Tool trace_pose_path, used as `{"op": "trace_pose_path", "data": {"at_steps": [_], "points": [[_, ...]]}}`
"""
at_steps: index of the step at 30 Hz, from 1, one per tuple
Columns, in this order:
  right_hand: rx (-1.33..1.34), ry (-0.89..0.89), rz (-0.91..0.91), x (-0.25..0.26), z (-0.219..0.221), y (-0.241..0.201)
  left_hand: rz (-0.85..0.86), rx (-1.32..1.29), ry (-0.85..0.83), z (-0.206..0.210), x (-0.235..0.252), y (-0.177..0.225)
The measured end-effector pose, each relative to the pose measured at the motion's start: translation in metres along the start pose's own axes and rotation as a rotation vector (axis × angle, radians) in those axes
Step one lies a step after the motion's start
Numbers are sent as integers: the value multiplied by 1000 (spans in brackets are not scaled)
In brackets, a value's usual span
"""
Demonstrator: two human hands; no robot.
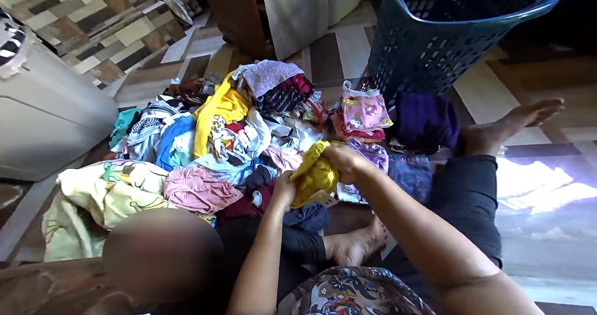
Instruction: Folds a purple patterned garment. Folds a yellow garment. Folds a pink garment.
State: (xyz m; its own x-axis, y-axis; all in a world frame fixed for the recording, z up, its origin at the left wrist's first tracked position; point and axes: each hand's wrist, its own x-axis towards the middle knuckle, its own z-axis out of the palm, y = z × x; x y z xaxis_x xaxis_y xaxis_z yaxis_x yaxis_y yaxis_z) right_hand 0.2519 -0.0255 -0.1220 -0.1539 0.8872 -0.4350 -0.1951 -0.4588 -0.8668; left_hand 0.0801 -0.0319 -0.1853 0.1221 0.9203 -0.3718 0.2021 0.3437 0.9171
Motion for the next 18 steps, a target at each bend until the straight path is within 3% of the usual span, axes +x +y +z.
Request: {"op": "trace_pose_path", "data": {"at_steps": [3,6,9,12,15,18], "points": [[-125,-56,39,-5,2,-3,-232,-427,39,11,-8,4],[-427,-37,-100,3,-14,9,-356,-734,-58,17,-23,9],[-619,-98,-170,5,-37,22,-202,-980,-108,13,-35,9],[-380,-287,-106,-1,-59,40,22,-1242,-304,5,-36,9],[-154,-424,-34,-7,-66,54,123,-1303,-439,7,-34,17],[-182,-338,-4,-15,-55,49,206,-1235,-458,7,-30,15]]}}
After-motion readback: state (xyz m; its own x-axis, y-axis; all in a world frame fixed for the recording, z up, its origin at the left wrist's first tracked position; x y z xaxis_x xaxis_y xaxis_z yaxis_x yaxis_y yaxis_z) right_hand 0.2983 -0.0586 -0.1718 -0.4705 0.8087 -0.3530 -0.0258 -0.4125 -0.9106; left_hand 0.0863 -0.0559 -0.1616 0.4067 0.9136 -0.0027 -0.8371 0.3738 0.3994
